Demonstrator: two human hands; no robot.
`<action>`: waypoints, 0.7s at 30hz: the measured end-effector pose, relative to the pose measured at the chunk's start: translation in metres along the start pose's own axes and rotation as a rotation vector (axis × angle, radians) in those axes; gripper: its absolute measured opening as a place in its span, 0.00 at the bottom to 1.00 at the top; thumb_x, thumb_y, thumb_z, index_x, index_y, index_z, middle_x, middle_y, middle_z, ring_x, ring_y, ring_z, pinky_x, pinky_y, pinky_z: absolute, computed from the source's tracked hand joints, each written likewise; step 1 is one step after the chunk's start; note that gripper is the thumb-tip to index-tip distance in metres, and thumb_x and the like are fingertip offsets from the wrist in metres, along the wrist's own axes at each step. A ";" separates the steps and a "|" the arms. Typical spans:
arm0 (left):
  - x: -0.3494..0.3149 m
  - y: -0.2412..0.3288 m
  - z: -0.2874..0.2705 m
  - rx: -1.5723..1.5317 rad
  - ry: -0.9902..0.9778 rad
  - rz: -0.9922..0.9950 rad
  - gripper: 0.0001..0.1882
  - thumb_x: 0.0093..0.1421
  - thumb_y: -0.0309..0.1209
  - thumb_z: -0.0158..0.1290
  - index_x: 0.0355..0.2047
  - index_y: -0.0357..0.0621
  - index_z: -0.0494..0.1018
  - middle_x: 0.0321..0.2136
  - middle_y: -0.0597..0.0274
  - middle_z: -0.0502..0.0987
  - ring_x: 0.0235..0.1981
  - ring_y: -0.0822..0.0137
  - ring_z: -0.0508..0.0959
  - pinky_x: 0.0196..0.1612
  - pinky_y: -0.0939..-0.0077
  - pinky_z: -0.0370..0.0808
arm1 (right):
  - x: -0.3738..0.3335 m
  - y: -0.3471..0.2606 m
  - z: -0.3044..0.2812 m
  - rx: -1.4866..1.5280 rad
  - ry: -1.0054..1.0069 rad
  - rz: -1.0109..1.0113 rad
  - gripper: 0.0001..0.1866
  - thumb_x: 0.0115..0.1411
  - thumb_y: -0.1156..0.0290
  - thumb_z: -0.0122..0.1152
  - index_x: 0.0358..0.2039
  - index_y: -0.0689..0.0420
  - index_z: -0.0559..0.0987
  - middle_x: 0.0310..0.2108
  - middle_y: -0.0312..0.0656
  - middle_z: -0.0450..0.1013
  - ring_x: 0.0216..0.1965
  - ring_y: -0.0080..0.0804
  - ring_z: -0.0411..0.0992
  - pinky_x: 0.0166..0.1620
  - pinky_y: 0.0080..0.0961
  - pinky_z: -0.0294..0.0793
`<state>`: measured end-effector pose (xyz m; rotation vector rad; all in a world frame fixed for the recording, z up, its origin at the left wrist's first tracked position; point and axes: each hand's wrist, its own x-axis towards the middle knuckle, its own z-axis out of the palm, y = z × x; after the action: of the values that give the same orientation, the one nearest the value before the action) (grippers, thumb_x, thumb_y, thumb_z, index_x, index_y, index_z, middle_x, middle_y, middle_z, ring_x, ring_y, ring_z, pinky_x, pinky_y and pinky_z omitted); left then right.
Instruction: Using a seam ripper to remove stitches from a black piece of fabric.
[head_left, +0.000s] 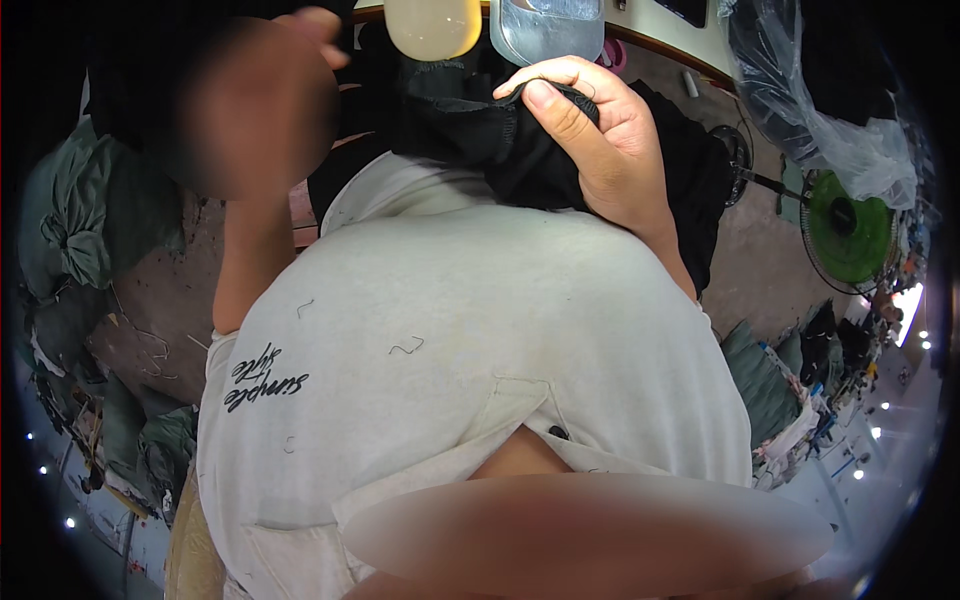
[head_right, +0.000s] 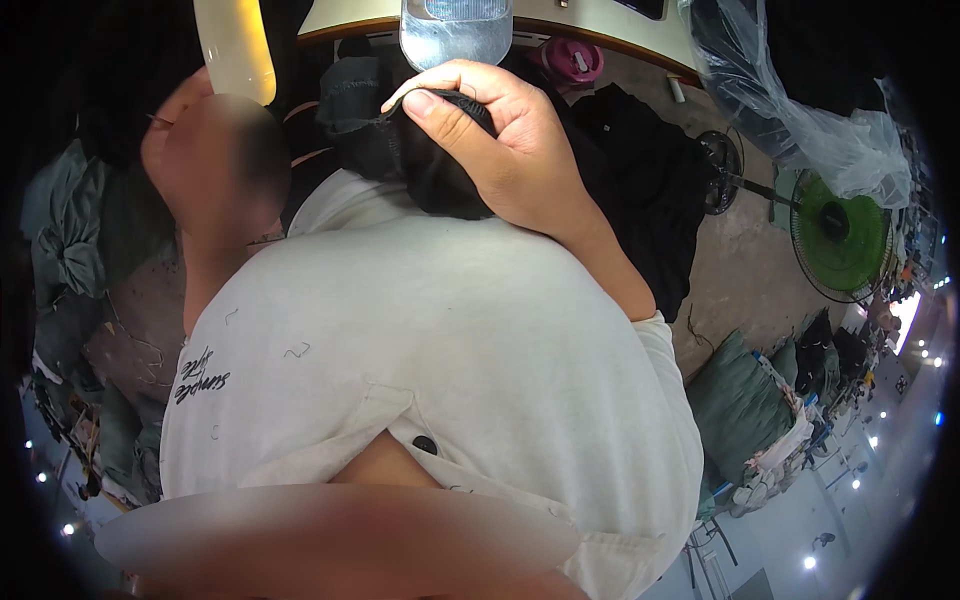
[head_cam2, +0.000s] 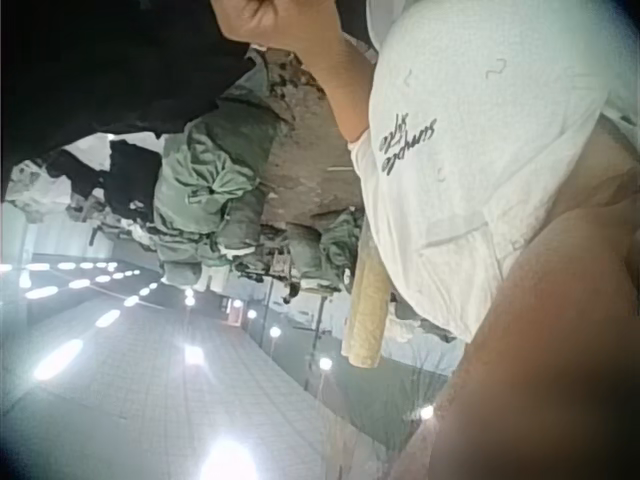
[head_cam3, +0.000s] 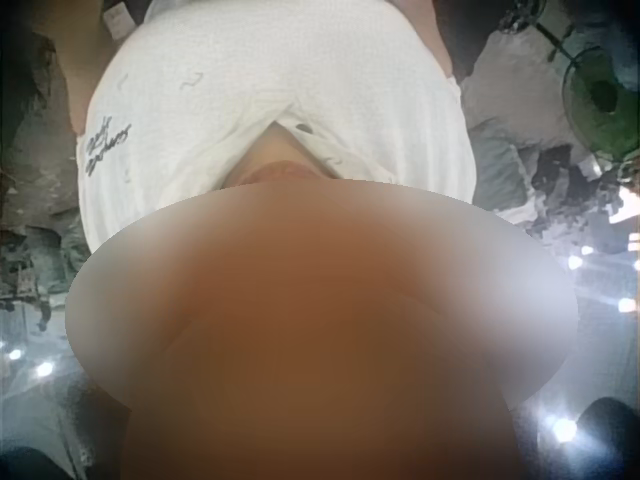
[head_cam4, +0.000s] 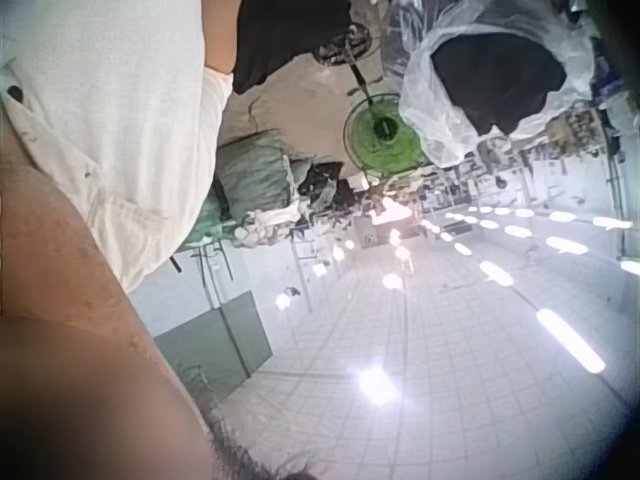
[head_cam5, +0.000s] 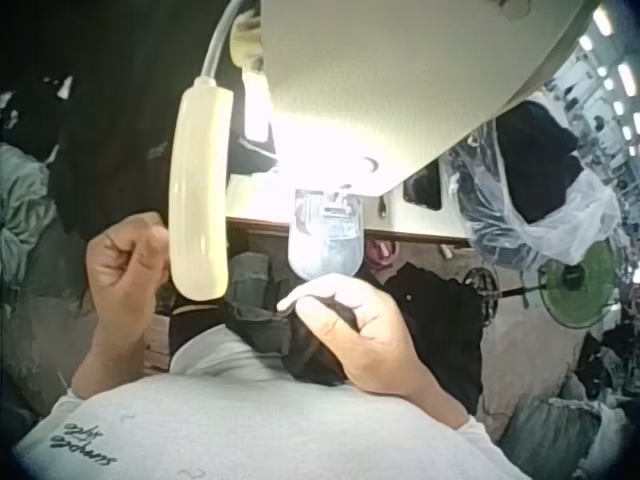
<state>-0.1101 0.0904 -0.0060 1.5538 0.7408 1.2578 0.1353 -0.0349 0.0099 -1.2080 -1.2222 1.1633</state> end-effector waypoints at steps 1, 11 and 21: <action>-0.005 0.006 0.010 0.073 -0.140 0.115 0.14 0.67 0.33 0.60 0.48 0.35 0.79 0.27 0.65 0.79 0.18 0.84 0.62 0.23 0.89 0.58 | 0.001 0.001 0.003 -0.008 0.006 -0.040 0.10 0.69 0.68 0.60 0.41 0.60 0.84 0.35 0.34 0.80 0.39 0.17 0.74 0.46 0.16 0.72; -0.012 0.007 0.033 0.154 -0.461 0.133 0.06 0.62 0.25 0.63 0.37 0.38 0.80 0.20 0.73 0.73 0.18 0.85 0.61 0.21 0.86 0.55 | 0.002 0.001 -0.003 0.039 0.105 -0.053 0.26 0.77 0.55 0.45 0.40 0.64 0.84 0.36 0.44 0.83 0.39 0.26 0.80 0.48 0.20 0.76; -0.015 0.010 0.032 0.149 -0.335 0.112 0.04 0.66 0.25 0.60 0.36 0.37 0.81 0.18 0.76 0.70 0.18 0.87 0.59 0.20 0.88 0.53 | -0.002 -0.007 -0.012 -0.175 -0.040 -0.136 0.08 0.62 0.71 0.70 0.38 0.61 0.86 0.33 0.36 0.82 0.34 0.18 0.77 0.39 0.14 0.75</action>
<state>-0.0848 0.0638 -0.0025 1.8920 0.5459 1.0016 0.1474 -0.0371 0.0167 -1.2141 -1.4374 1.0010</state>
